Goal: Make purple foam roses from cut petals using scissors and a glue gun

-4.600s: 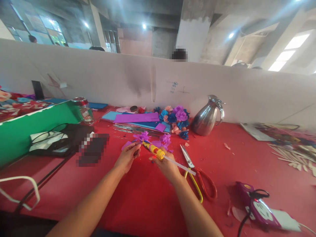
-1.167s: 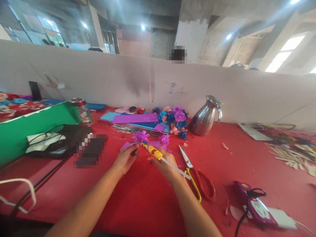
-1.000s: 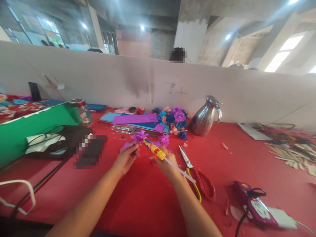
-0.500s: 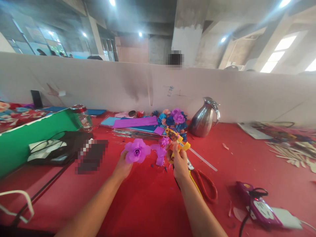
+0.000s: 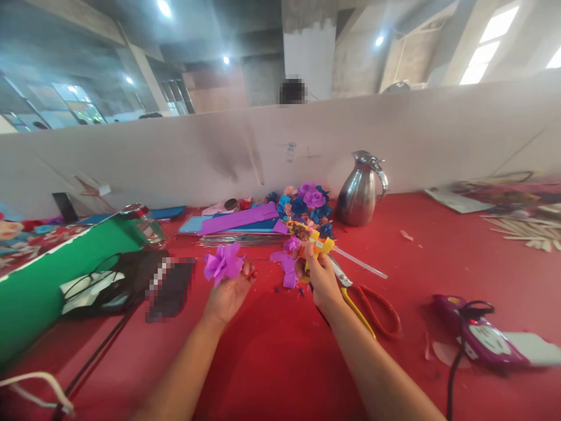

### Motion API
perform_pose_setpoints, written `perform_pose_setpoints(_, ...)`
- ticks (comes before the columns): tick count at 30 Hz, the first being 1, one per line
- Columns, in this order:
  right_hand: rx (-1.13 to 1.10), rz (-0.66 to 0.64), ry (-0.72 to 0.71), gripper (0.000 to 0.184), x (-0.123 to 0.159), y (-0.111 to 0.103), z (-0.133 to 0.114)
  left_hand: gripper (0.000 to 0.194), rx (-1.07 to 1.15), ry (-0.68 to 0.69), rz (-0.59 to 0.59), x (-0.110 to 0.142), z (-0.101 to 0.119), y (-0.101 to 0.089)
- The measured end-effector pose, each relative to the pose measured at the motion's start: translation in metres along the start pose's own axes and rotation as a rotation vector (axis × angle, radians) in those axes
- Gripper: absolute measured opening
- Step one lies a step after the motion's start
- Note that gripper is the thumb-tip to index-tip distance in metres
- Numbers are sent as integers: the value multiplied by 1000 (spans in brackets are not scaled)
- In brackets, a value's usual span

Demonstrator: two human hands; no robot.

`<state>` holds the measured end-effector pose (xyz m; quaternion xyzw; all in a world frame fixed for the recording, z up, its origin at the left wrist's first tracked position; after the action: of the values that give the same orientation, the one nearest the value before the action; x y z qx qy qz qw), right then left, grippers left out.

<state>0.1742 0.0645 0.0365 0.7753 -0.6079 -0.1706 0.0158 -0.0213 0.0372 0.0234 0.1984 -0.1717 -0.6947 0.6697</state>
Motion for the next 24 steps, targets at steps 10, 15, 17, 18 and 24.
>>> perform_pose_setpoints(10,-72,-95,4,45,1,8,0,19,358,39,-226,-2,-2,5)
perform_pose_setpoints(15,-34,-136,53,51,4,14,-4,13,390,17,-72,-8,-8,-9)
perform_pose_setpoints(17,-41,-143,49,50,5,16,-6,10,399,-4,-42,-9,-10,-11)
perform_pose_setpoints(18,-43,-149,43,50,5,16,-6,9,404,-15,-32,-10,-11,-12)
perform_pose_setpoints(24,70,-242,47,50,3,22,5,5,349,-56,3,-10,-18,-16)
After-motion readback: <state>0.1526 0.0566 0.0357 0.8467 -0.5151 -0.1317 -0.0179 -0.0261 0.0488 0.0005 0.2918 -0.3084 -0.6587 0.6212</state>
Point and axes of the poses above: each hand's wrist, its own x-axis away from the middle knuckle, its own y-axis out of the palm, z = x × y, the point moved 6 cm from there along -x, towards the middle knuckle, and after that the axes turned 11 degrees about -z, right-handed, at the moved point
